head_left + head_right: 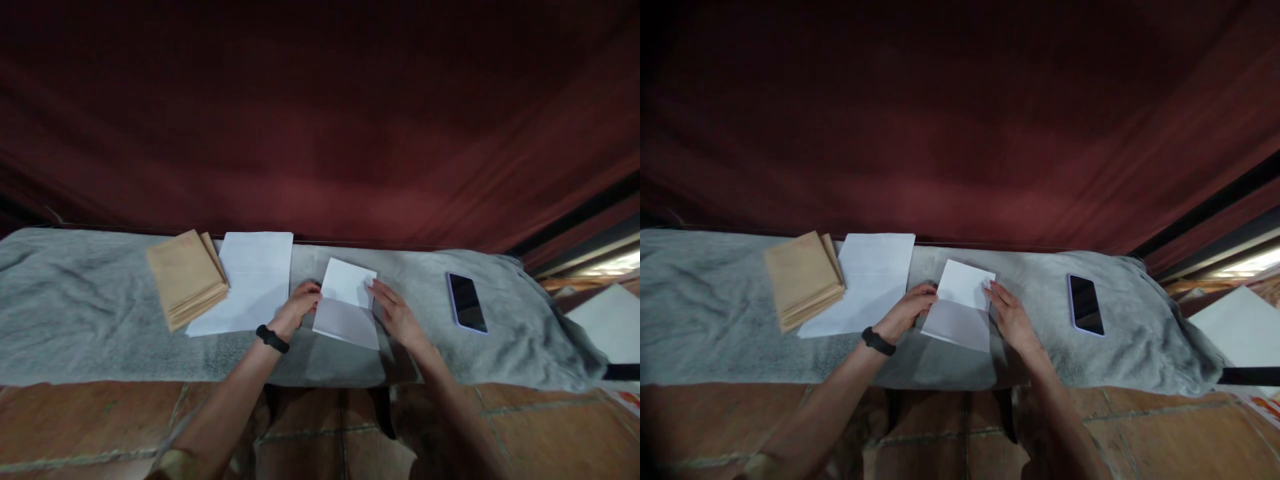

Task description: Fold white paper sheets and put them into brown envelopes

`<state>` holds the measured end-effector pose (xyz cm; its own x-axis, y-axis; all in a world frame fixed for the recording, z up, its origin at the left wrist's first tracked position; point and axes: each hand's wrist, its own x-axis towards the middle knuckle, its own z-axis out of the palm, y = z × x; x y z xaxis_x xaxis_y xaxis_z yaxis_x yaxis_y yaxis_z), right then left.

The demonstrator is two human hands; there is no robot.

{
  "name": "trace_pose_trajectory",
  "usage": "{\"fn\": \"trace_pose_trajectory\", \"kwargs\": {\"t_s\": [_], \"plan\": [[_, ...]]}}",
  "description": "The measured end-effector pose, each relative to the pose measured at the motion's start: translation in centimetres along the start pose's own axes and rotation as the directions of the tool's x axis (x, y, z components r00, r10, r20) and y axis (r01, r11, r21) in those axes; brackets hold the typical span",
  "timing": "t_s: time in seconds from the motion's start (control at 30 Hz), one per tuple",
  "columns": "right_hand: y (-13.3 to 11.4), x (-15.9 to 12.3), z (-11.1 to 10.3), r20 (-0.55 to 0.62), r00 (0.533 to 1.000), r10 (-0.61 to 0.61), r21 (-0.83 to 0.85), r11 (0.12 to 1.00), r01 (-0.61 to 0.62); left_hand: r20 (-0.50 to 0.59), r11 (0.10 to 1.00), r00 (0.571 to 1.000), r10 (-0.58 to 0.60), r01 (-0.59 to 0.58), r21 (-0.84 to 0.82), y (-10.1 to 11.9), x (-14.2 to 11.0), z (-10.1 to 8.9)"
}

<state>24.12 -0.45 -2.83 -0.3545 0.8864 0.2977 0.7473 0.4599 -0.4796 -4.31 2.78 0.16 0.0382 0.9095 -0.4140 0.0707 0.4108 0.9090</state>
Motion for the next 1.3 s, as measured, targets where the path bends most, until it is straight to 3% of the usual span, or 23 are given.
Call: {"fn": "trace_pose_trajectory", "kwargs": {"t_s": [0.1,0.33,0.47,0.57,0.7,0.77,0.83,1.0,1.13,1.3], "plan": [[-0.3,-0.4,0.1,0.103,0.994,-0.029,0.023,0.999,0.026,0.024,0.995,0.997,-0.080,0.081,-0.061,0.2,-0.2,-0.1],[-1.1,-0.6,0.0,0.175,0.984,-0.028,0.109,0.994,0.009,0.023,0.977,0.988,-0.154,0.156,-0.148,0.2,-0.4,-0.6],[-1.4,-0.3,-0.5,0.156,0.987,0.035,0.221,0.973,-0.069,0.013,0.975,0.991,-0.136,0.136,-0.177,-0.1,-0.8,-0.3],[-1.6,0.0,-0.6,0.136,0.980,0.148,0.263,0.948,-0.180,0.006,0.981,0.995,-0.101,0.100,-0.165,-0.3,-0.9,0.0],[-1.5,0.0,-0.2,0.092,0.961,0.260,0.259,0.926,-0.275,-0.036,0.988,0.993,0.110,-0.106,0.108,-0.6,-0.9,0.0],[-1.4,0.0,0.0,0.095,0.961,0.258,0.271,0.922,-0.275,0.018,0.928,0.970,0.241,-0.236,0.287,-0.7,-1.0,-0.1],[-1.4,0.0,-0.1,0.108,0.956,0.272,0.261,0.920,-0.291,0.099,0.848,0.953,0.285,-0.299,0.437,-0.6,-1.3,0.0],[-1.3,0.0,-0.4,0.105,0.943,0.315,0.170,0.929,-0.329,0.066,0.677,0.969,0.240,-0.215,0.704,-0.1,-2.1,0.6],[-1.2,-0.3,-0.1,0.075,0.928,0.365,0.031,0.929,-0.368,0.055,0.646,0.977,0.206,-0.178,0.743,0.1,-2.7,1.2],[-1.1,-0.6,0.5,0.055,0.923,0.380,-0.124,0.920,-0.372,-0.039,0.595,0.974,0.224,-0.105,0.797,-0.2,-3.6,2.2]]}}
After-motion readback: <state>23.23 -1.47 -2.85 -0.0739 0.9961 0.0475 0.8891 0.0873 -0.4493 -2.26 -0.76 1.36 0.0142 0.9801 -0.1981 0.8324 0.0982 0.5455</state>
